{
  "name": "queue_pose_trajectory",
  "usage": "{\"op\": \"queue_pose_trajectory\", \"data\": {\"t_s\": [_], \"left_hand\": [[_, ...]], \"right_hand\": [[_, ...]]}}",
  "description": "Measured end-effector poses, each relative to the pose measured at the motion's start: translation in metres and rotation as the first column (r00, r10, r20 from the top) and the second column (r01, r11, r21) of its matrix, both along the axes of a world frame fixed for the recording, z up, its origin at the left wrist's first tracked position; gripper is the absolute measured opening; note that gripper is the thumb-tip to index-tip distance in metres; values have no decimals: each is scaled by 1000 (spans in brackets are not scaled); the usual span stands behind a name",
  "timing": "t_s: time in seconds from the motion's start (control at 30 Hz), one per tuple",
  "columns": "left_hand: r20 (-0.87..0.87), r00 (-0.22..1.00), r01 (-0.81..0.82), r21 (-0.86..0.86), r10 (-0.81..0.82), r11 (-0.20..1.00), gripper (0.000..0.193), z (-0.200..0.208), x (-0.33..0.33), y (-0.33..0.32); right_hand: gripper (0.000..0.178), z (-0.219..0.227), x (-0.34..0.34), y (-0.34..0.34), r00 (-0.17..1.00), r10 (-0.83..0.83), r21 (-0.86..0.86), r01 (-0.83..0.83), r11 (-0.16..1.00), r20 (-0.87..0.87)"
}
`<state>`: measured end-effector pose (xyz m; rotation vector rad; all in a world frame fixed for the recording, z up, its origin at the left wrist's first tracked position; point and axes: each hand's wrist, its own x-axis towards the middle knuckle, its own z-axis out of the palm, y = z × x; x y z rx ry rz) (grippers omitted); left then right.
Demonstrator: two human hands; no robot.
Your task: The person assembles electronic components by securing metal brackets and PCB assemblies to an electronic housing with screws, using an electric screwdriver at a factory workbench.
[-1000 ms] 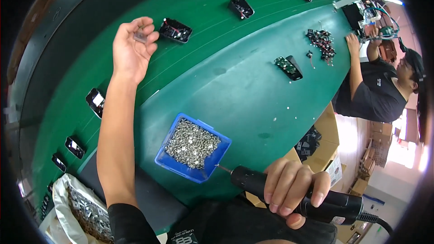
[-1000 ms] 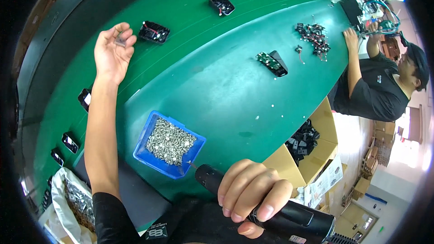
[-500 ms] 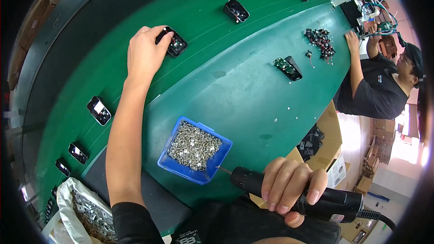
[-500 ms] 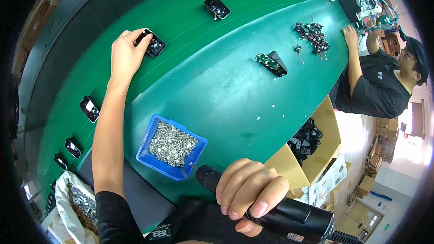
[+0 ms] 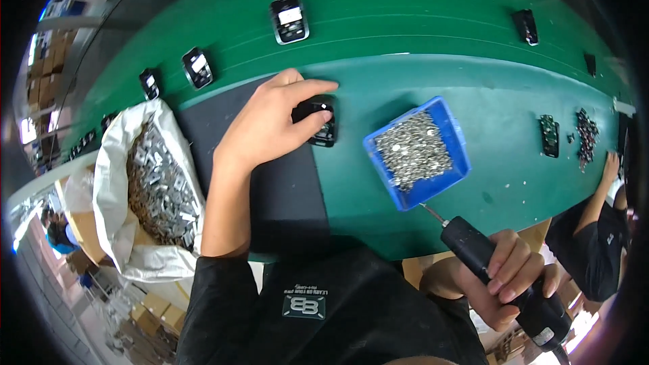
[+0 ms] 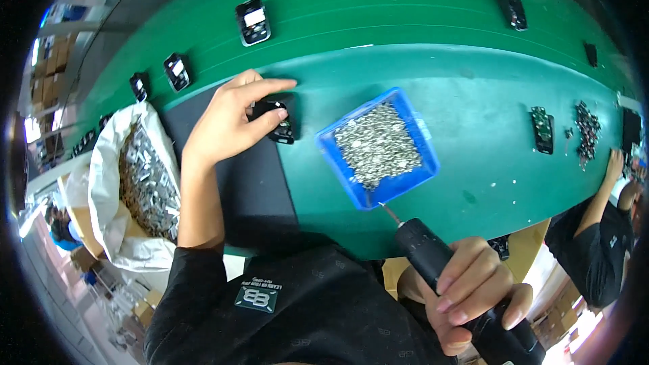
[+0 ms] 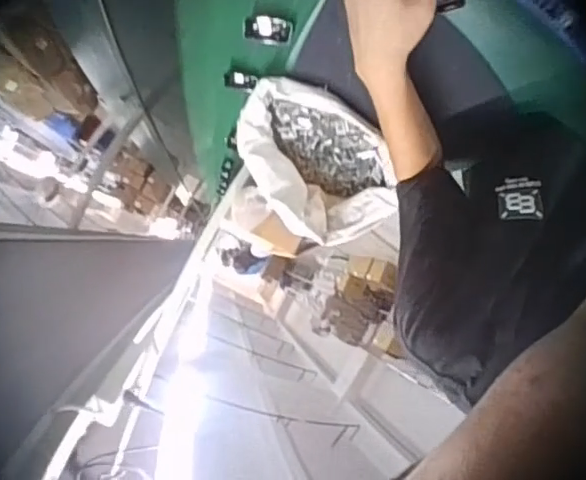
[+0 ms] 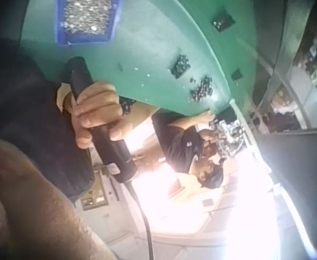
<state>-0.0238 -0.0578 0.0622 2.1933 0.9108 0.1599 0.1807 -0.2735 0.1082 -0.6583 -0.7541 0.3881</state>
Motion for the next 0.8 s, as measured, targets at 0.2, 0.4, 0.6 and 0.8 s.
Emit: {"op": "queue_pose_trajectory", "data": {"t_s": [0.2,0.4,0.6,0.8], "left_hand": [[261,936,-295,211,237,932,27,-8,-25,-40],[161,961,-267,331,224,905,32,-29,-17,-66],[180,946,-299,151,271,942,24,-37,-10,-68],[269,932,-292,156,244,944,17,-47,-13,-68]], "right_hand": [[43,-4,-9,-8,996,87,4,-87,996,-23],[42,-1,-17,-11,997,61,-8,-62,998,-56],[43,-1,-18,-17,998,53,-14,-54,998,-45],[44,1,-21,-16,995,74,-21,-75,997,-61]]}}
